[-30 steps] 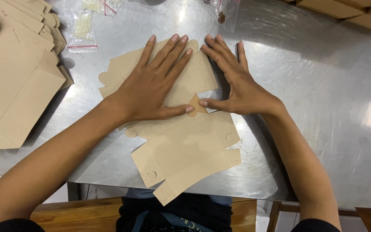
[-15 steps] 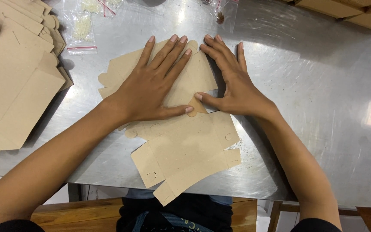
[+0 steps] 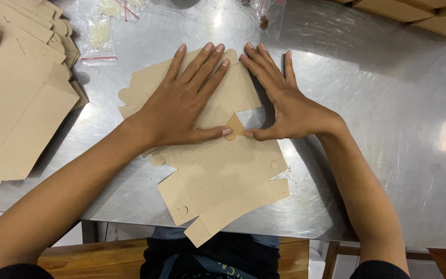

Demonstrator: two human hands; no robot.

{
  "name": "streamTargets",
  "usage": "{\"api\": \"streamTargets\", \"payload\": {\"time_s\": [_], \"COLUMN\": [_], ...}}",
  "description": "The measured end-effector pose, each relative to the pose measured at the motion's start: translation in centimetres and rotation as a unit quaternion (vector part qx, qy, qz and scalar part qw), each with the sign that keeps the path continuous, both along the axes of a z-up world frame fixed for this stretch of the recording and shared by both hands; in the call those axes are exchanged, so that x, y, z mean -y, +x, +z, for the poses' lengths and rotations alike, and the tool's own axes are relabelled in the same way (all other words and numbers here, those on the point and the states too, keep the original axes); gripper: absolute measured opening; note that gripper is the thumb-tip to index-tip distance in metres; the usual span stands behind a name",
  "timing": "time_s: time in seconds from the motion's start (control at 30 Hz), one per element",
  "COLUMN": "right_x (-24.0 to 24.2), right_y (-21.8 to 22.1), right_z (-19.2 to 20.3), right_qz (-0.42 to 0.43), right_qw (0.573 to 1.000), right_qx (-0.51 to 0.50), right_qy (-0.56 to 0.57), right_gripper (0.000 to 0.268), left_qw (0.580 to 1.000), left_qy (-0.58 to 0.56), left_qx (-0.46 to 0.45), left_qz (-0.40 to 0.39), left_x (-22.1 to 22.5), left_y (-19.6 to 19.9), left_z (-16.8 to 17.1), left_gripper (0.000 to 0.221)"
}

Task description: The person folds a flat cardboard box blank along pre-scored lines on a metal table. They crease multiple edges and flaps, rotate the piece, and press down to sharpen the folds. The clip ends with the cardboard still unfolded.

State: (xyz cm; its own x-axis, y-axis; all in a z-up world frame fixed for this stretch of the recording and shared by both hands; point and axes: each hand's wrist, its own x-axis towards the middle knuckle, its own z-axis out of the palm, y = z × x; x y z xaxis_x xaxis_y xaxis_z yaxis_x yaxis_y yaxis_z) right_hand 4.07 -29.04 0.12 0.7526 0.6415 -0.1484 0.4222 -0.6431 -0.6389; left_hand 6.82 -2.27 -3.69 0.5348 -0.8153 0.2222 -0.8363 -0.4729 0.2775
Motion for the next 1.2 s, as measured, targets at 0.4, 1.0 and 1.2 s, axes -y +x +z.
{"api": "streamTargets", "payload": {"time_s": [0.4,1.0,1.2], "right_x": [-1.6,-3.7,-6.5], "right_y": [-0.8,-1.7,-4.9], "right_z": [-0.8,-0.3,-1.3], "right_qz": [-0.085,-0.132,-0.098], "right_qw": [0.995,0.988,0.945], "right_qx": [0.057,0.071,0.29], "right_qy": [0.013,-0.019,-0.115], "right_gripper": [0.094,0.085,0.073], "left_qw": [0.955,0.927,0.942], "left_qy": [0.108,0.233,0.202], "left_qx": [-0.248,-0.28,-0.259], "left_qz": [-0.12,-0.091,-0.064], "left_x": [-4.0,-5.2,-4.8], "left_y": [2.3,2.2,1.7], "left_z": [2.7,2.7,1.9], "left_gripper": [0.133,0.158,0.158]}}
